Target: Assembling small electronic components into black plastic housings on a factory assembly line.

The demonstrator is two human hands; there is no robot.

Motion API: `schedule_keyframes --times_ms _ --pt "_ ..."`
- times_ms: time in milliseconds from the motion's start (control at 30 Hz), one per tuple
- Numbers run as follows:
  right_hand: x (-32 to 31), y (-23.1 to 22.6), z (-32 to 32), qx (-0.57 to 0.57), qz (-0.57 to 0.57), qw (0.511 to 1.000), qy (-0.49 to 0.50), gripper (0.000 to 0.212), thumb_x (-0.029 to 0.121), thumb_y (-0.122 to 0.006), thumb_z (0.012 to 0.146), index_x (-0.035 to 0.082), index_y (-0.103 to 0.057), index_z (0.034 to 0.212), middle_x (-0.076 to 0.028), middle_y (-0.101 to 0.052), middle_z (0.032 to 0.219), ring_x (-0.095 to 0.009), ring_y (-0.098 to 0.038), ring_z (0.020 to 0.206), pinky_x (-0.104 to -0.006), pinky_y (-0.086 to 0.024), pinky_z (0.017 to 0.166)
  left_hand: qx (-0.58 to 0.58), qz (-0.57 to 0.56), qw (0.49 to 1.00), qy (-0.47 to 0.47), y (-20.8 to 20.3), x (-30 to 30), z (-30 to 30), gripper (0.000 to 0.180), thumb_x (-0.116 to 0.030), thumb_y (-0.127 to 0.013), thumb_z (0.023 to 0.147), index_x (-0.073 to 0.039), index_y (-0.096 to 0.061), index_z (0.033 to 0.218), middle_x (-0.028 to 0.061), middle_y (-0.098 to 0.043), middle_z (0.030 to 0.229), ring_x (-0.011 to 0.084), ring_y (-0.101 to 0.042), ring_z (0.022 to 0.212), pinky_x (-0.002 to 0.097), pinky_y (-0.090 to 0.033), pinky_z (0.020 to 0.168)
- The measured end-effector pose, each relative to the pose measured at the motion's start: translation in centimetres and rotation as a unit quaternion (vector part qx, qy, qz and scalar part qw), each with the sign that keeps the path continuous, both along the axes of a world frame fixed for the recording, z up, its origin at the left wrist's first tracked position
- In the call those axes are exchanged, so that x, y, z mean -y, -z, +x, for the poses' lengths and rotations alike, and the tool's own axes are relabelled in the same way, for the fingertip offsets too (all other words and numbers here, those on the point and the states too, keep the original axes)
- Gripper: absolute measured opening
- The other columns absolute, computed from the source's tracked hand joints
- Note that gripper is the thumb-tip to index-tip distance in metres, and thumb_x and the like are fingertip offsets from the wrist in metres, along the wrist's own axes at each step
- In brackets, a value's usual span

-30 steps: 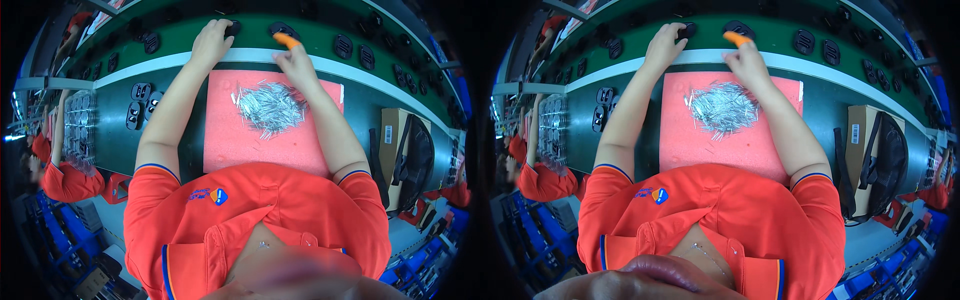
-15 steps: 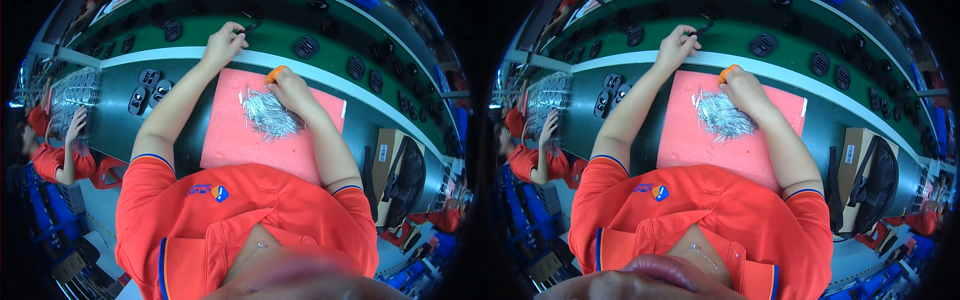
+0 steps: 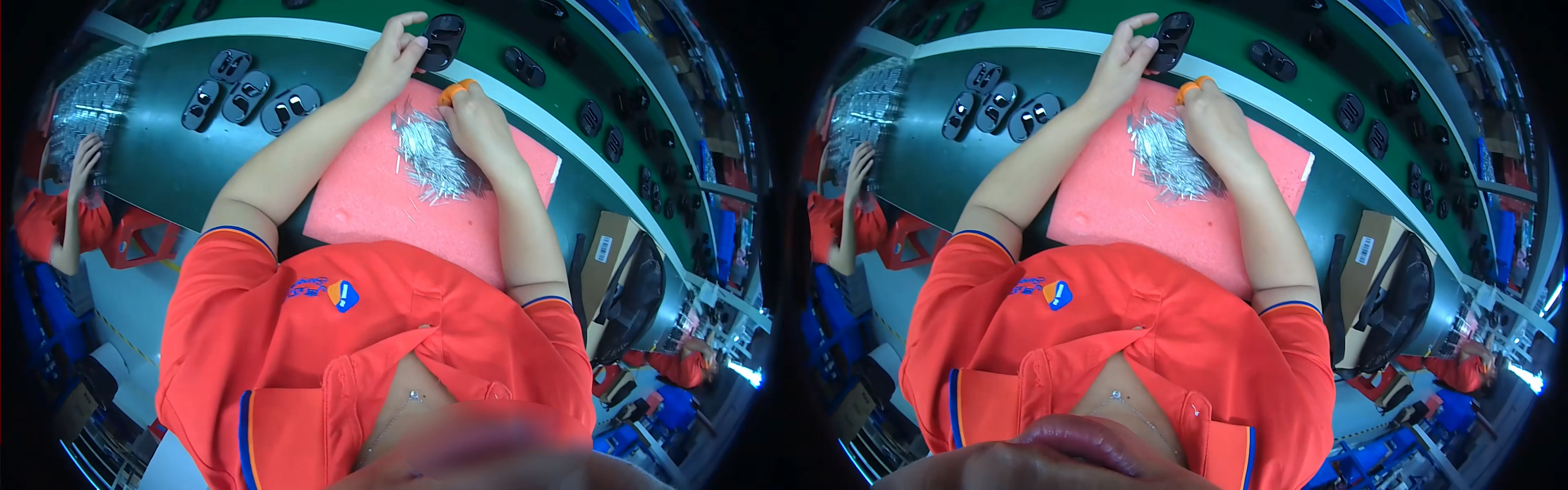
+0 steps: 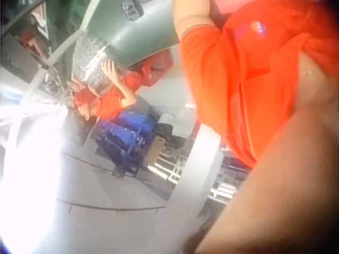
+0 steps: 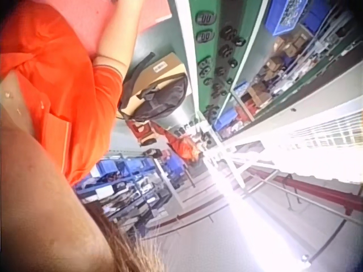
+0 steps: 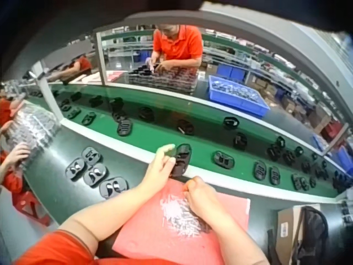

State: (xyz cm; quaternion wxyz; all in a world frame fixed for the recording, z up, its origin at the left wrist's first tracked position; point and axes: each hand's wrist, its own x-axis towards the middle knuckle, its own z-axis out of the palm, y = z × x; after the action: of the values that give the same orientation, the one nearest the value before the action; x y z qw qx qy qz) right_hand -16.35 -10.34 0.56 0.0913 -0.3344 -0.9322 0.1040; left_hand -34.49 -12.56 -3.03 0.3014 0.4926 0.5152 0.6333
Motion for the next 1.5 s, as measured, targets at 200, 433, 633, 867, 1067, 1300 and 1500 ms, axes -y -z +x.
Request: schedule_keyframes --times_ms 200,433,633,867,1067,1300,1500 --pt "0.2 2.0 -0.6 -0.050 0.002 0.999 0.007 0.025 0.021 -0.062 0.087 -0.002 -0.062 0.095 -0.021 -0.058 0.097 -0.037 -0.062 0.080 -0.0416 -0.050 0.075 -0.031 -0.032 0.998 -0.054 -0.5 1.0 -0.9 0.033 -0.010 -0.057 0.093 -0.007 -0.051 0.125 -0.0014 -0.048 0.070 0.0053 -0.043 0.066 0.0223 -0.041 0.061" --pt "-1.0 0.2 0.1 -0.116 -0.246 0.957 0.104 0.024 0.022 -0.057 0.093 0.004 -0.059 0.109 -0.005 -0.059 0.082 -0.012 -0.054 0.074 -0.0268 -0.045 0.070 0.029 -0.010 0.999 0.039 1.7 -0.4 -1.4 0.028 -0.017 -0.057 0.095 -0.005 -0.058 0.120 0.0030 -0.067 0.089 0.0067 -0.061 0.081 0.0211 -0.049 0.074" --pt "-3.2 1.8 0.6 -0.357 -0.389 0.835 0.159 0.026 0.016 -0.056 0.094 0.002 -0.060 0.117 0.002 -0.056 0.081 -0.006 -0.050 0.073 -0.0202 -0.042 0.069 -0.042 -0.016 0.998 0.035 0.8 -0.5 -0.7 0.023 -0.021 -0.063 0.091 -0.006 -0.067 0.109 0.0050 -0.070 0.090 0.0090 -0.065 0.081 0.0225 -0.051 0.074" --pt "-4.3 1.4 1.1 -0.534 -0.387 0.729 0.183 0.022 0.016 -0.063 0.091 0.002 -0.065 0.109 -0.004 -0.066 0.100 -0.006 -0.055 0.080 -0.0204 -0.044 0.077 -0.204 -0.035 0.977 0.051 -0.3 -0.2 0.4 0.022 -0.020 -0.064 0.090 -0.007 -0.069 0.108 0.0042 -0.071 0.093 0.0098 -0.065 0.081 0.0225 -0.051 0.074" --pt "-3.8 2.4 0.4 -0.471 -0.274 0.828 0.132 0.026 0.013 -0.065 0.089 0.000 -0.064 0.112 -0.005 -0.066 0.104 -0.011 -0.061 0.096 -0.0235 -0.046 0.090 -0.257 -0.013 0.965 0.052 -0.2 -0.6 0.6 0.021 -0.020 -0.065 0.089 -0.007 -0.069 0.106 0.0047 -0.071 0.093 0.0119 -0.067 0.081 0.0238 -0.052 0.073" --pt "-3.3 2.0 0.0 -0.459 -0.337 0.813 0.121 0.026 0.015 -0.064 0.090 0.000 -0.064 0.112 -0.004 -0.066 0.103 -0.010 -0.060 0.096 -0.0227 -0.045 0.088 -0.272 -0.014 0.960 0.059 -0.4 -0.4 0.7 0.020 -0.019 -0.066 0.089 -0.008 -0.069 0.105 0.0042 -0.071 0.093 0.0120 -0.067 0.080 0.0235 -0.052 0.072" --pt "-3.5 2.5 -0.2 -0.481 -0.317 0.807 0.127 0.028 0.018 -0.065 0.090 0.000 -0.063 0.112 -0.004 -0.066 0.103 -0.010 -0.060 0.095 -0.0230 -0.045 0.088 -0.275 -0.015 0.960 0.054 -0.4 -0.4 0.6 0.020 -0.019 -0.066 0.089 -0.009 -0.070 0.105 0.0034 -0.071 0.093 0.0109 -0.066 0.079 0.0233 -0.052 0.072"
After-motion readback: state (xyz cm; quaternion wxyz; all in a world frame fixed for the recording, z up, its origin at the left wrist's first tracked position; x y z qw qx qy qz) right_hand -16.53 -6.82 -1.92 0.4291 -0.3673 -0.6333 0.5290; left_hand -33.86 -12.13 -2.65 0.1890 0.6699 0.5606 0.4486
